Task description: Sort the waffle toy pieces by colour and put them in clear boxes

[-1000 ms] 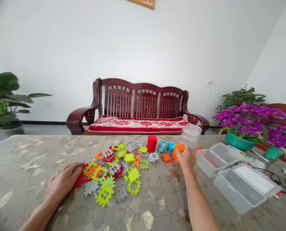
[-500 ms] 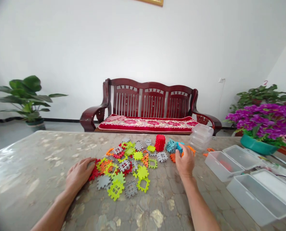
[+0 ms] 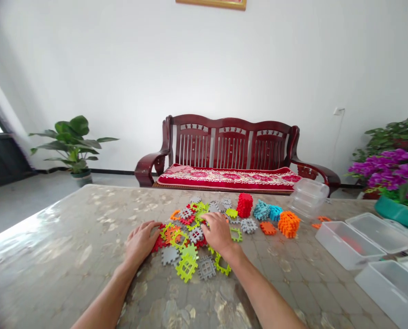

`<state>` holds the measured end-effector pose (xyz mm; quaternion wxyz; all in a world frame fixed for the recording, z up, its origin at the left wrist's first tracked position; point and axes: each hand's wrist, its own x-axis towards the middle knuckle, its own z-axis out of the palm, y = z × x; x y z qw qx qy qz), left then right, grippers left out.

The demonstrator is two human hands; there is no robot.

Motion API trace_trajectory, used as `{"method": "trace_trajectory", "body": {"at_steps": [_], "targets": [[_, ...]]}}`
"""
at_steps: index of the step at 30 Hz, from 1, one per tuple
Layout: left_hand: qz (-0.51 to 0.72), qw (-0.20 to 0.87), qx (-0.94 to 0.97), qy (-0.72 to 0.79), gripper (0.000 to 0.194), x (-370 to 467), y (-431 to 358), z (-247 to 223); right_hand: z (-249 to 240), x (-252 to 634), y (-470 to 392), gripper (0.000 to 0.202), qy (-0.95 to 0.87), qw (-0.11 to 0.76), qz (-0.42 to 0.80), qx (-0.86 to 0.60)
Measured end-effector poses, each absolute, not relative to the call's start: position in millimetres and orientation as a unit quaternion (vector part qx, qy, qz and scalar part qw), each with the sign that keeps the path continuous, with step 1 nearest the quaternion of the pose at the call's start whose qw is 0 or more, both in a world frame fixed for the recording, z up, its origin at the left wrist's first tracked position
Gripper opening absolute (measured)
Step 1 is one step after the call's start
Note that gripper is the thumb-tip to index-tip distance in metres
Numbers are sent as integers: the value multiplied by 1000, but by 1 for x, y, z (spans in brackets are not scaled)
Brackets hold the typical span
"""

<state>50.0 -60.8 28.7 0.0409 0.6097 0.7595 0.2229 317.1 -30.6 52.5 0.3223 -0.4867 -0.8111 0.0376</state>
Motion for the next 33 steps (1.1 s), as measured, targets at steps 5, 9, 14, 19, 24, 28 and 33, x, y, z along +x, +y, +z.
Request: {"method": "trace_trajectory", "body": {"at_steps": [5, 9, 14, 19, 24, 28, 33], "targets": [[244, 59, 610, 752, 32, 49, -60, 27, 64, 255, 2, 30, -843, 225, 51, -486], [274, 69, 592, 755, 34, 46, -58, 23, 71, 218, 23, 35, -842, 142, 39, -519], [287, 80, 582, 757, 33, 45, -56, 20, 68, 196, 39, 32, -839, 98, 44, -533], [284, 91, 581, 758, 34, 45, -57, 23, 63, 188, 45, 31, -840, 100, 51, -530], [278, 95, 583, 757, 35, 45, -57, 23, 60, 187, 42, 34, -832, 184, 79, -517], [279, 92, 586, 755, 34, 45, -58, 24, 60, 190, 39, 27, -799, 274, 132, -518], [270, 85, 590, 756, 33, 45, -59, 25, 66, 219, 34, 29, -749, 371, 210, -508]]}}
